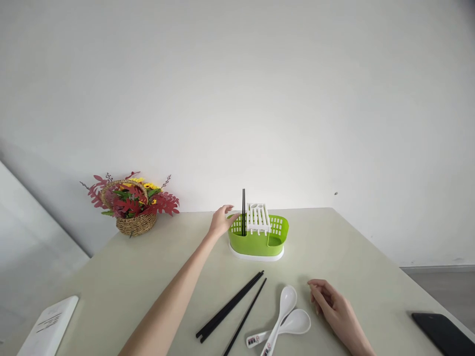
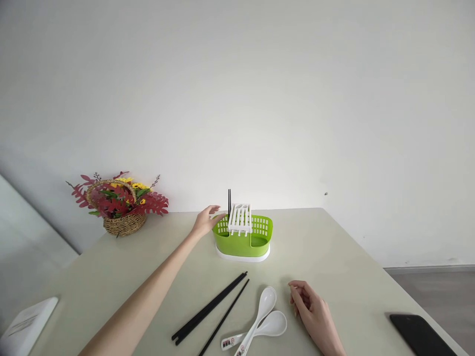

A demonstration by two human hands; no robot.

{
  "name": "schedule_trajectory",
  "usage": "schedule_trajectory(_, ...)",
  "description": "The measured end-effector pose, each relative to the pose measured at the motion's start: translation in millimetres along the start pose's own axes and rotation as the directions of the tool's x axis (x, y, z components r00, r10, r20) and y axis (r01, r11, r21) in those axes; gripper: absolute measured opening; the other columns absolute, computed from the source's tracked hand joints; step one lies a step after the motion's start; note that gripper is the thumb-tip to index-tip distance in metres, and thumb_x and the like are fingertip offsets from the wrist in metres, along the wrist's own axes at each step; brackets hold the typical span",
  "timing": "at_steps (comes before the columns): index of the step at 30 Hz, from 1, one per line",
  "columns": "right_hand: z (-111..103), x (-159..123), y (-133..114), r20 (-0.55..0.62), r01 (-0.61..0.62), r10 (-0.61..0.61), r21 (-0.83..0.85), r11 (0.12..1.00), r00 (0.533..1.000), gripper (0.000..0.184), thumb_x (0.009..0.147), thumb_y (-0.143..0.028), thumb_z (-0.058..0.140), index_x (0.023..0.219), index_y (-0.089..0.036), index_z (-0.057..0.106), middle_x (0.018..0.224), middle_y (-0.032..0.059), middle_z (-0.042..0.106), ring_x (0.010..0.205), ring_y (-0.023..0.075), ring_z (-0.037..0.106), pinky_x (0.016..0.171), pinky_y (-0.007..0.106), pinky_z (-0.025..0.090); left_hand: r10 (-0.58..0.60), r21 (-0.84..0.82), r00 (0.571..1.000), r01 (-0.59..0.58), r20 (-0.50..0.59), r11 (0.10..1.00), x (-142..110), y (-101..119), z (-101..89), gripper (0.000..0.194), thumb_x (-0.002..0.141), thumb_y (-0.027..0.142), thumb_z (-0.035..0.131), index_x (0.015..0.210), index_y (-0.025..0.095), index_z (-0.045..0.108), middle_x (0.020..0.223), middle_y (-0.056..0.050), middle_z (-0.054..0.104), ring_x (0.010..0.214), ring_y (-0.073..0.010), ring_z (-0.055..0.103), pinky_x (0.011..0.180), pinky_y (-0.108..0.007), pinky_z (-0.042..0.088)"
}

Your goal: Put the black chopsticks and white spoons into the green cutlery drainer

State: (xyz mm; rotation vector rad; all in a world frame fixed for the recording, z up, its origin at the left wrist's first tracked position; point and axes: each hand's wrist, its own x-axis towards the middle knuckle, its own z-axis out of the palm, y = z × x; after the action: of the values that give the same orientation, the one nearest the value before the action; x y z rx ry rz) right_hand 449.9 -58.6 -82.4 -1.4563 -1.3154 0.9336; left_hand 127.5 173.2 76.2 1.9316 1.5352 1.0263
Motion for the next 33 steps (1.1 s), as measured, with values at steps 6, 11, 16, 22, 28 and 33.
schedule_trajectory(6, -1, 0, 5, -0.009, -0.013, 0.012, -0.03, 0.999, 1.0, 0.044, 0.098, -0.061, 0.051, 0.119, -0.023, 0.059, 0.077, -0.0019, 0.065, 0.065, 0.017, 0.06, 0.067, 0.029, 0.048, -0.107, -0.041, 0.993, 0.109, 0.059, 0.993, -46, -17, -5.1, 0.042, 0.097, 0.048, 0.052, 0.125, 0.021, 0.066, 0.134, -0.011, 0.071, 0.125, -0.0265, 0.066, 0.103, -0.037, 0.051)
schedule_trajectory(11, 0, 0, 6, -0.016, -0.014, 0.013, -0.034, 0.999, 1.0, 0.045, 0.097, -0.062, 0.052, 0.117, -0.022, 0.06, 0.076, -0.0014, 0.066, 0.063, 0.0173, 0.06, 0.065, 0.03, 0.048, -0.087, -0.088, 0.991, 0.097, 0.104, 0.991, -63, -4, -3.0, 0.043, 0.098, 0.047, 0.046, 0.127, 0.023, 0.068, 0.134, -0.008, 0.072, 0.122, -0.0267, 0.067, 0.101, -0.035, 0.052)
schedule_trajectory(16, 1, -1, 3, -0.043, 0.007, -0.008, -0.027, 1.0, 0.999, 0.043, 0.095, -0.06, 0.056, 0.114, -0.022, 0.064, 0.074, -0.0005, 0.067, 0.062, 0.0179, 0.061, 0.064, 0.03, 0.049, -0.108, -0.118, 0.991, 0.117, 0.073, 0.986, -71, -1, -5.1, 0.05, 0.1, 0.058, 0.039, 0.126, 0.026, 0.067, 0.136, -0.007, 0.07, 0.124, -0.0248, 0.065, 0.104, -0.033, 0.049)
schedule_trajectory(22, 1, -1, -2, -0.052, 0.023, -0.024, -0.023, 0.999, 0.998, 0.042, 0.095, -0.06, 0.056, 0.111, -0.022, 0.064, 0.073, -0.0005, 0.067, 0.061, 0.0178, 0.061, 0.062, 0.03, 0.049, -0.233, -0.108, 0.972, 0.236, 0.04, 0.966, -125, -16, -6.2, 0.053, 0.099, 0.06, 0.034, 0.105, 0.019, 0.067, 0.092, -0.007, 0.075, 0.088, -0.0233, 0.071, 0.08, -0.034, 0.054)
schedule_trajectory(28, 0, -3, -7, -0.042, 0.02, -0.022, -0.038, 0.999, 0.999, 0.045, 0.094, -0.062, 0.056, 0.112, -0.022, 0.064, 0.073, -0.0006, 0.066, 0.061, 0.0183, 0.061, 0.062, 0.03, 0.049, -0.035, 0.004, 0.972, 0.035, 0.233, 0.999, -207, -25, 0.8, 0.026, 0.094, 0.045, 0.057, 0.094, 0.021, 0.069, 0.087, -0.003, 0.07, 0.084, -0.0201, 0.066, 0.08, -0.032, 0.051)
schedule_trajectory(33, -1, -3, -6, -0.048, 0.021, -0.022, -0.038, 0.999, 0.999, 0.042, 0.095, -0.06, 0.056, 0.109, -0.022, 0.066, 0.074, 0.0005, 0.068, 0.063, 0.0184, 0.062, 0.064, 0.03, 0.05, 0.041, 0.136, 0.979, -0.069, 0.198, 0.988, -232, -28, 2.0, 0.015, 0.096, 0.035, 0.058, 0.093, 0.024, 0.067, 0.09, -0.004, 0.067, 0.092, -0.0224, 0.062, 0.092, -0.038, 0.049)
